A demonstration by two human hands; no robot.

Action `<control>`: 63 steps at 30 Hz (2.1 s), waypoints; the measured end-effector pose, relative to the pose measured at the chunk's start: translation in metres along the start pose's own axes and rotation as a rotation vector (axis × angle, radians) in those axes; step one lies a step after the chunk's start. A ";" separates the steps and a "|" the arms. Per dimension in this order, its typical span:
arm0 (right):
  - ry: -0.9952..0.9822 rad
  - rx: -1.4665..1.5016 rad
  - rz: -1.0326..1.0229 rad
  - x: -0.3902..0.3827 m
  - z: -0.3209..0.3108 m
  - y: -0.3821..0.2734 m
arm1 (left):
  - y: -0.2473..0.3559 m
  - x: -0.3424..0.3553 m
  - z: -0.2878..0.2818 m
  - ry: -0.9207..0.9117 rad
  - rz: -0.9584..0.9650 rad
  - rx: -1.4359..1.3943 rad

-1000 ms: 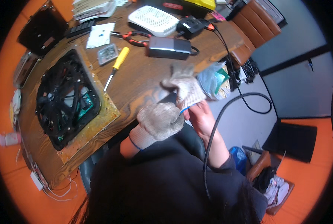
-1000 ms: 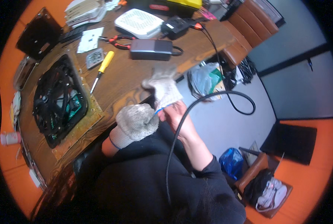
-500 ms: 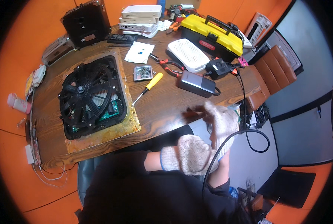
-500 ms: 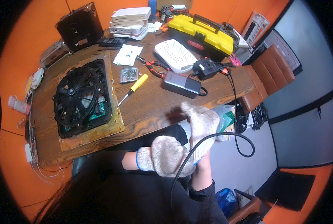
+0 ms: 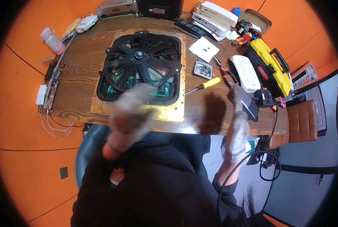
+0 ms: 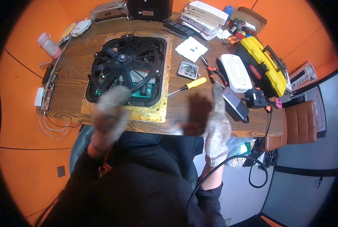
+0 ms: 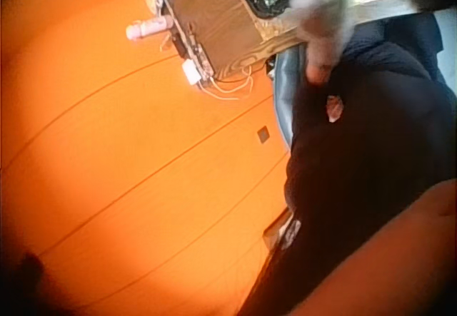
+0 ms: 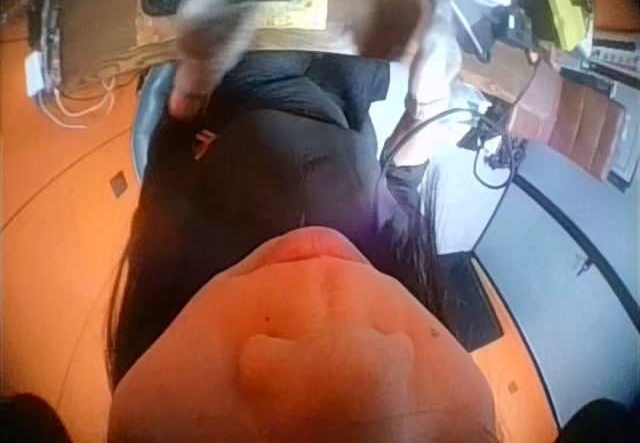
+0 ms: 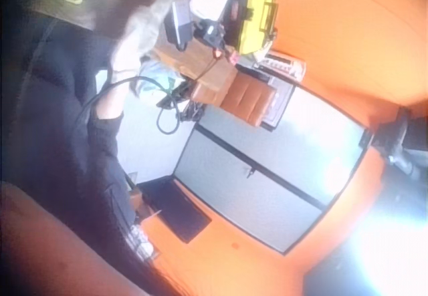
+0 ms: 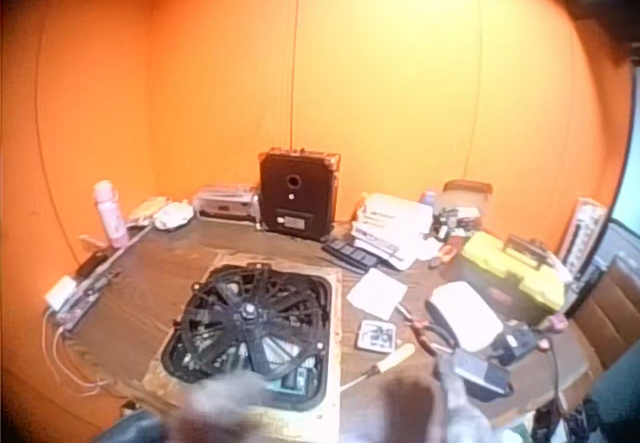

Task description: The person disassembles a small appliance by removing screws and prying off a cover, then uses a screwdriver to adjust internal components. They place the unit aside and briefly handle a white plastic box before returning to the work area.

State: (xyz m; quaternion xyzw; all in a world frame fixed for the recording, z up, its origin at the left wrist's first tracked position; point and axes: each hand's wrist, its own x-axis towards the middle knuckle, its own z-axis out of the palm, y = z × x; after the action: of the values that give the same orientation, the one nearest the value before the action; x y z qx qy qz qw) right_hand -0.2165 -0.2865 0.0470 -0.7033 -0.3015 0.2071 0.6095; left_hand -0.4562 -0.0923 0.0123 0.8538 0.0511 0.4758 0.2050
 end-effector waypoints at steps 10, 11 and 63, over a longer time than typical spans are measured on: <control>-0.158 -0.883 -0.935 0.048 0.082 0.048 | -0.051 -0.066 -0.088 0.308 -0.833 0.446; -0.118 -0.891 -0.830 0.050 0.081 0.043 | -0.052 -0.068 -0.087 0.245 -0.872 0.502; -0.354 -0.425 -0.770 -0.040 0.095 0.051 | -0.029 -0.045 -0.181 0.317 -1.598 -1.050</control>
State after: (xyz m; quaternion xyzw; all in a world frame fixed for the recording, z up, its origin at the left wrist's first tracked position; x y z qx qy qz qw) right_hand -0.2996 -0.2476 -0.0219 -0.6033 -0.6754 0.0164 0.4238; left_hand -0.6284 -0.0236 0.0494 0.2930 0.4244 0.2681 0.8137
